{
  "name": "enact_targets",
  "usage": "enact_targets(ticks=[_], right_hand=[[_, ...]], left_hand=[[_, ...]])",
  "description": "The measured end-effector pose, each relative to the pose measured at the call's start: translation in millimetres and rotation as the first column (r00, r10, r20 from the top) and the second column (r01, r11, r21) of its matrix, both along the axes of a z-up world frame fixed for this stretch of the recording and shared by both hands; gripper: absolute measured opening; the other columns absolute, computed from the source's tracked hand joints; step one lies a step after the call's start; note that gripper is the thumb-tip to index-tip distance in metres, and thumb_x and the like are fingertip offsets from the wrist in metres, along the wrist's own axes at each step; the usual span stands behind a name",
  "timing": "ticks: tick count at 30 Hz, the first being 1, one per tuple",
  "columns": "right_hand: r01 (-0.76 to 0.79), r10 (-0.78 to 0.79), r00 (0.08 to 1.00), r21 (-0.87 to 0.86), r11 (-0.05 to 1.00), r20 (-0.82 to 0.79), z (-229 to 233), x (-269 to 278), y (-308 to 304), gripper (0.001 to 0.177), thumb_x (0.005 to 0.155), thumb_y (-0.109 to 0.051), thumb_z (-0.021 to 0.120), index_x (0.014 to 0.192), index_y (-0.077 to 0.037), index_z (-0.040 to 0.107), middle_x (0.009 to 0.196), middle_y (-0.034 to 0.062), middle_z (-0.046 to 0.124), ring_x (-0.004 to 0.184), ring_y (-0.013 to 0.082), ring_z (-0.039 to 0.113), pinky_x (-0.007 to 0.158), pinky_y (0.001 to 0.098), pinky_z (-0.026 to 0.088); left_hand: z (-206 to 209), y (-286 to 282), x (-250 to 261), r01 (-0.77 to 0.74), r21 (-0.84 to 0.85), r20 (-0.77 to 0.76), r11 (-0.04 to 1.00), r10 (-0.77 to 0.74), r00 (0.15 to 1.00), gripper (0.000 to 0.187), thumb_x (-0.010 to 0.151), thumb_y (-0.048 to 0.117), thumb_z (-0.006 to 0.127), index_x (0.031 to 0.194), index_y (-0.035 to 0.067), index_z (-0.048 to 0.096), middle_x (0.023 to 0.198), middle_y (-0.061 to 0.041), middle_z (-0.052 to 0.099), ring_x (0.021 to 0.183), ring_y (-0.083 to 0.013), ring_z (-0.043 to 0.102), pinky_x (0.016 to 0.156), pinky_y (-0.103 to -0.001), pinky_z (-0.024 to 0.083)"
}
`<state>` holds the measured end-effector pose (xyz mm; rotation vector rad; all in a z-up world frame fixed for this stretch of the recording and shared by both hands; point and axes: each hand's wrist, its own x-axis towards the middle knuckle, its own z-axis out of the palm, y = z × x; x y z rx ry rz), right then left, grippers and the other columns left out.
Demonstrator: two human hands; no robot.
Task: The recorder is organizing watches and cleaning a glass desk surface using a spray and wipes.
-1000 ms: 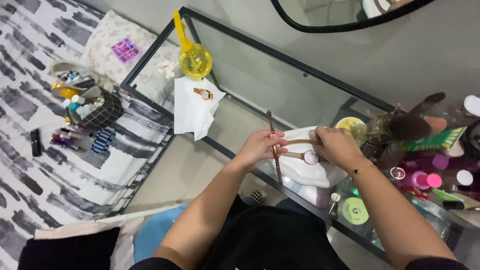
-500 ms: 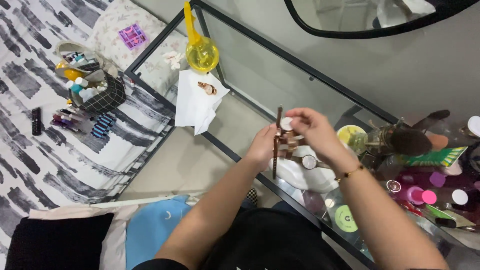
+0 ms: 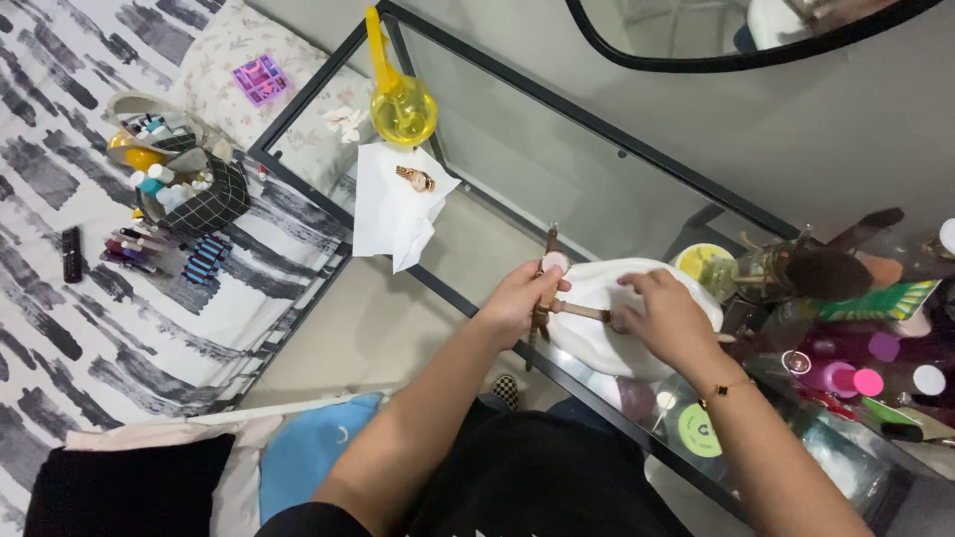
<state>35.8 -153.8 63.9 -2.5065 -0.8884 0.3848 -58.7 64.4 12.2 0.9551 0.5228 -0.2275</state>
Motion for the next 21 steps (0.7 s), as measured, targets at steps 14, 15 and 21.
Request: enact_targets(ticks=[14, 15, 21], right_hand=[[0.242, -0.245, 0.895, -0.055, 0.969, -0.372, -36.0, -1.8, 0.6, 0.035, 0.083, -0.022, 0.083, 0.100, -0.003, 0.060, 0.094, 0.0139, 0.075, 0.088, 0.0270, 0.074, 0.078, 0.0386, 0.059], [0.367, -0.283, 0.823, 0.081, 0.927, -0.493, -41.0, 1.2, 4.4, 0.037, 0.084, -0.018, 0.084, 0.101, 0.001, 0.057, 0.097, 0.0157, 0.076, 0.088, 0.0248, 0.074, 0.075, 0.0366, 0.061], [0.656, -0.058, 0.521, 0.356, 0.666, -0.852, -7.8, -5.5, 100.1, 0.059, 0.085, -0.004, 0.071, 0.140, -0.018, 0.055, 0.120, 0.0068, 0.066, 0.095, 0.0134, 0.070, 0.077, 0.0305, 0.062]], left_hand=[[-61.4, 98.9, 6.8, -0.090, 0.510, 0.077, 0.856, 0.059, 0.995, 0.027, 0.100, 0.028, 0.065, 0.096, 0.002, 0.067, 0.069, 0.002, 0.055, 0.058, -0.0082, 0.047, 0.052, -0.028, 0.039], [-70.1, 108.0, 11.0, -0.100, 0.510, 0.074, 0.855, 0.072, 0.995, 0.027, 0.099, 0.028, 0.065, 0.095, 0.002, 0.066, 0.069, 0.002, 0.055, 0.058, -0.0090, 0.047, 0.052, -0.029, 0.039], [-101.6, 138.6, 48.0, -0.069, 0.871, 0.070, 0.486, 0.017, 0.997, 0.030, 0.093, 0.032, 0.067, 0.089, 0.002, 0.069, 0.071, -0.005, 0.063, 0.065, -0.0153, 0.056, 0.063, -0.036, 0.046]])
